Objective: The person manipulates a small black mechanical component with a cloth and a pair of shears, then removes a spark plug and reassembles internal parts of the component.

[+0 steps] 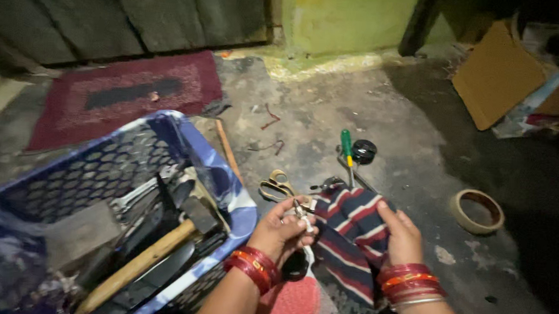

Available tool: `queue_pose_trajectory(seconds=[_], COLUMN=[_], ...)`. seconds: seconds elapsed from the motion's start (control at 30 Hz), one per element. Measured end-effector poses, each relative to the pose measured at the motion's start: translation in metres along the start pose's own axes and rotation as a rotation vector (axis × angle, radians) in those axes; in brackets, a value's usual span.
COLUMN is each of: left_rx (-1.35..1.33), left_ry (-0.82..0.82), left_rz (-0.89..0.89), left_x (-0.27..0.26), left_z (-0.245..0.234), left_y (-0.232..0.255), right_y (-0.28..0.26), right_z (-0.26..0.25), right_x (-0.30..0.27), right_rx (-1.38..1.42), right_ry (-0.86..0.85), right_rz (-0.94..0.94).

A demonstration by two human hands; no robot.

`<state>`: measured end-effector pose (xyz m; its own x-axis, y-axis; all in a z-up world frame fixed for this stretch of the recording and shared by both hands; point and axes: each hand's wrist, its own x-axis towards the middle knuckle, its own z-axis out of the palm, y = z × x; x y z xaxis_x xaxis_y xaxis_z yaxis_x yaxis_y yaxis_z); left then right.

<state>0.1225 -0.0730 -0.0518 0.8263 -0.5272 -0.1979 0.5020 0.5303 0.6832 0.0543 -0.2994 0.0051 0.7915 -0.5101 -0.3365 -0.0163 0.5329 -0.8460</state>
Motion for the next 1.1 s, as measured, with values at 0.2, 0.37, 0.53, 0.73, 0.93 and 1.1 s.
queue_pose_trajectory(seconds=[0.2,0.37,0.53,0.73,0.93,1.1], left_rx=[-0.057,-0.191,-0.176,-0.146,0.058,0.279], left_ry=[0.034,0.032,0.084,0.169,0.199,0.082], left_rz=[0.004,0.049,0.107,0.112,0.155,0.176], left_x=[-0.088,-0.125,-0.125,-0.096,-0.071,-0.068], left_z=[0.053,0.063,0.054,0.040,0.032,0.034], left_y=[0.062,0.076,0.066,0.067,0.047,0.055], right_y=[-0.018,-0.017,-0.015,-0.002,0.017,0.024], right_z=[0.020,0.031,0.042,0.046,0.074,0.071], right_x=[-0.044,-0.071,-0.079,-0.076,-0.092,-0.074], right_rx=[0.047,-0.062,-0.047,-0.013,-1.105,-1.069], right_ry=[-0.103,-0.157,-0.226,-0.281,-0.536,-0.394], right_rz=[0.045,0.067,0.101,-0.073,-1.136,-0.428])
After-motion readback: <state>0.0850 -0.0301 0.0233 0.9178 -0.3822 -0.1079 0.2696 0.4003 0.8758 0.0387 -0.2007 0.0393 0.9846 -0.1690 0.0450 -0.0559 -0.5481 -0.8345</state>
